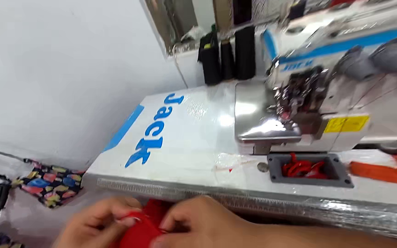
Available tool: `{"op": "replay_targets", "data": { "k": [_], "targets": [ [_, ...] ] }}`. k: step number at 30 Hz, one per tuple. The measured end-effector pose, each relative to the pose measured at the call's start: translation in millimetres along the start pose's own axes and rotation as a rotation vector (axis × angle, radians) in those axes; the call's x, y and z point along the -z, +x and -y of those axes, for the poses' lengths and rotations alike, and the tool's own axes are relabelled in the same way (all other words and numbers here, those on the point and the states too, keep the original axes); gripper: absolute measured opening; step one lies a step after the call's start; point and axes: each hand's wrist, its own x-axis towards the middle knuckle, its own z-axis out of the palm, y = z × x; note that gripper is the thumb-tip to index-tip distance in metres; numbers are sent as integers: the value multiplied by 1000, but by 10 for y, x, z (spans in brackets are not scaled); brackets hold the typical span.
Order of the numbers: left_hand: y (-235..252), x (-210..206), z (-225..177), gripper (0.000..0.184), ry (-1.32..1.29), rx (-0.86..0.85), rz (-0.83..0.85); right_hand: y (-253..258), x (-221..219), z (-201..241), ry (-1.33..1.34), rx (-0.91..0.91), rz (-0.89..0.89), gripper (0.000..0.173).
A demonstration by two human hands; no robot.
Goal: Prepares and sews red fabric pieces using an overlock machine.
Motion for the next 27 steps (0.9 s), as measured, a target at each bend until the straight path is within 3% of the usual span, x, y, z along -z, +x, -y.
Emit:
{"op": "replay_targets", "data": {
  "k": [3, 5, 7, 10, 13, 15, 17, 19, 22, 25, 27],
  "targets": [
    [867, 686, -588, 20, 282, 96, 1, 569, 156, 393, 340, -97, -105, 26],
    [1558, 804, -1126, 23, 519, 129, 52, 723, 340, 646, 538, -91, -254, 25],
    [2144, 752, -1467, 16, 681, -10, 241, 702, 563, 759, 624, -49, -390, 26],
    [2740, 106, -1575, 11, 644, -144, 487, 353, 771, 625, 625, 35, -655, 21],
    [2974, -741, -1289, 9, 515, -223, 794, -204, 761, 247, 573, 25, -943, 13],
    [2976, -1198, -1047, 12, 402, -233, 947, -558, 696, 55, 518, -42, -1037, 6],
    [2930, -1456, -891, 15, 355, -177, 1006, -773, 665, -60, 489, -121, -1048, 10],
    [2875, -1541, -837, 16, 371, -96, 975, -842, 673, -152, 491, -140, -1042, 13],
    [2764, -1566, -833, 19, 440, -30, 769, -835, 726, -235, 509, -141, -1032, 12],
    [2605, -1570, -797, 43, 524, -95, 529, -814, 749, -280, 489, -118, -1010, 12],
    [2469, -1594, -721, 37, 538, -231, 373, -815, 752, -311, 483, -101, -1001, 13]
  ]
}}
